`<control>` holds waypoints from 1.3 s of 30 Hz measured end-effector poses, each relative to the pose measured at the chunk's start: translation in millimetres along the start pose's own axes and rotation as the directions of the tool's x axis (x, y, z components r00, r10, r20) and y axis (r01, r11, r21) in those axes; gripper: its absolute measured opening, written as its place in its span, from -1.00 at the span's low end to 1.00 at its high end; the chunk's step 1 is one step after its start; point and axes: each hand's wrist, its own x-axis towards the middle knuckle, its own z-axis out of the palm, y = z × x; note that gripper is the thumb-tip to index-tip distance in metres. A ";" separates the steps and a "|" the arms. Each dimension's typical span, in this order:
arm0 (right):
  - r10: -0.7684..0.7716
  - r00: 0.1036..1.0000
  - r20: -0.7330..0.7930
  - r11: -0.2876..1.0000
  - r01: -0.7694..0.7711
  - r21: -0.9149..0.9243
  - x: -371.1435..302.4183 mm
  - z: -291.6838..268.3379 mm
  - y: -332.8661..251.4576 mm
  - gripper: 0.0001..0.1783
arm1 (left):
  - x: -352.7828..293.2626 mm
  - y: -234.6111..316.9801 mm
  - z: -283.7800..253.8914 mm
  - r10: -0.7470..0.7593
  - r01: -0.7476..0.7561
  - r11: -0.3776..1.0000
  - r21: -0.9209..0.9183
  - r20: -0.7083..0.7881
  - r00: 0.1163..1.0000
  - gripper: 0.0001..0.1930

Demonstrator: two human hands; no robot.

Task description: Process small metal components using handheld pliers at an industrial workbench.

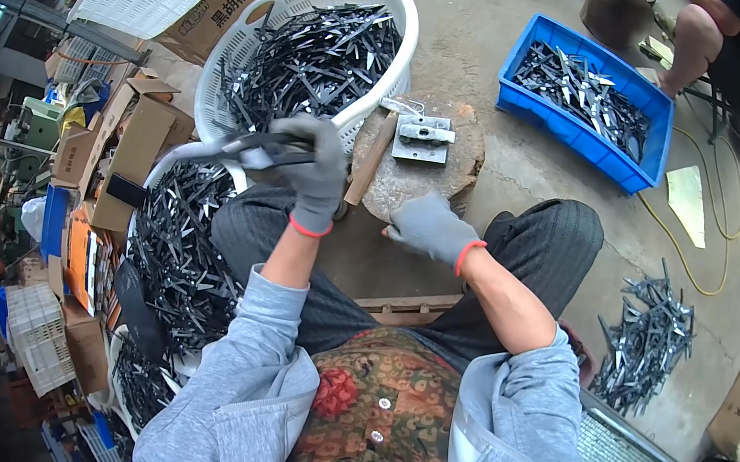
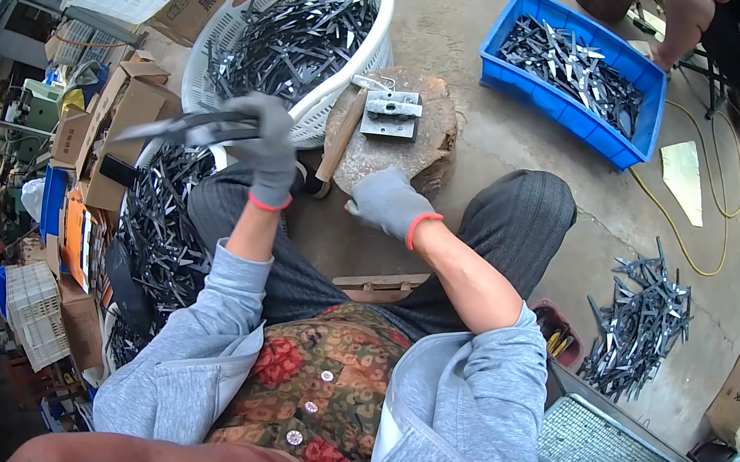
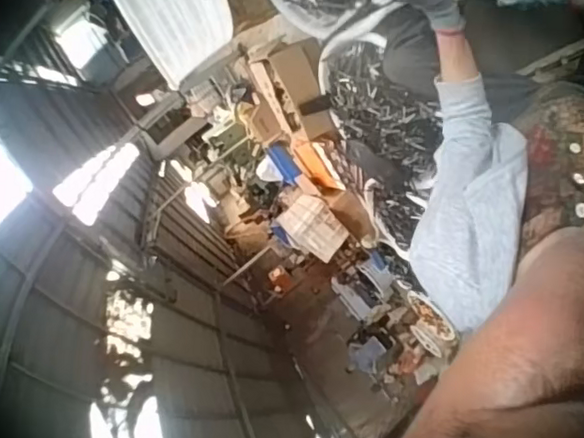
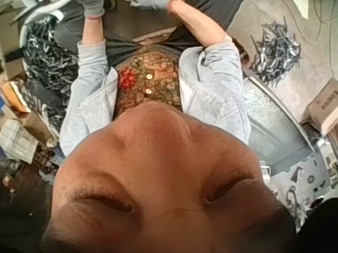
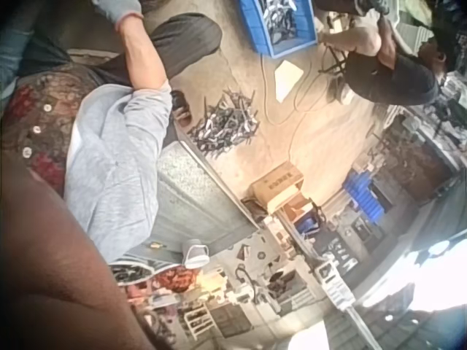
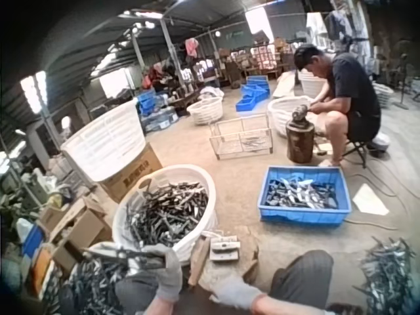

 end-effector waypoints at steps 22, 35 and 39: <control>-0.030 0.999 0.037 0.999 0.029 0.019 -0.3 0.5 1.5 -0.52 | 9.6 -37.6 -23.9 -0.124 -0.013 0.826 0.563 0.204 0.971 -0.64; -0.050 0.998 0.043 0.998 0.051 -0.029 -2.8 2.2 2.8 -0.53 | -38.3 -61.2 -5.0 -0.224 -0.150 0.692 0.706 0.408 0.885 -0.60; 0.012 0.999 0.033 1.000 -0.012 0.020 0.2 2.5 3.2 -0.53 | 37.8 10.2 -31.2 -0.036 0.038 0.992 0.117 -0.027 0.999 -0.68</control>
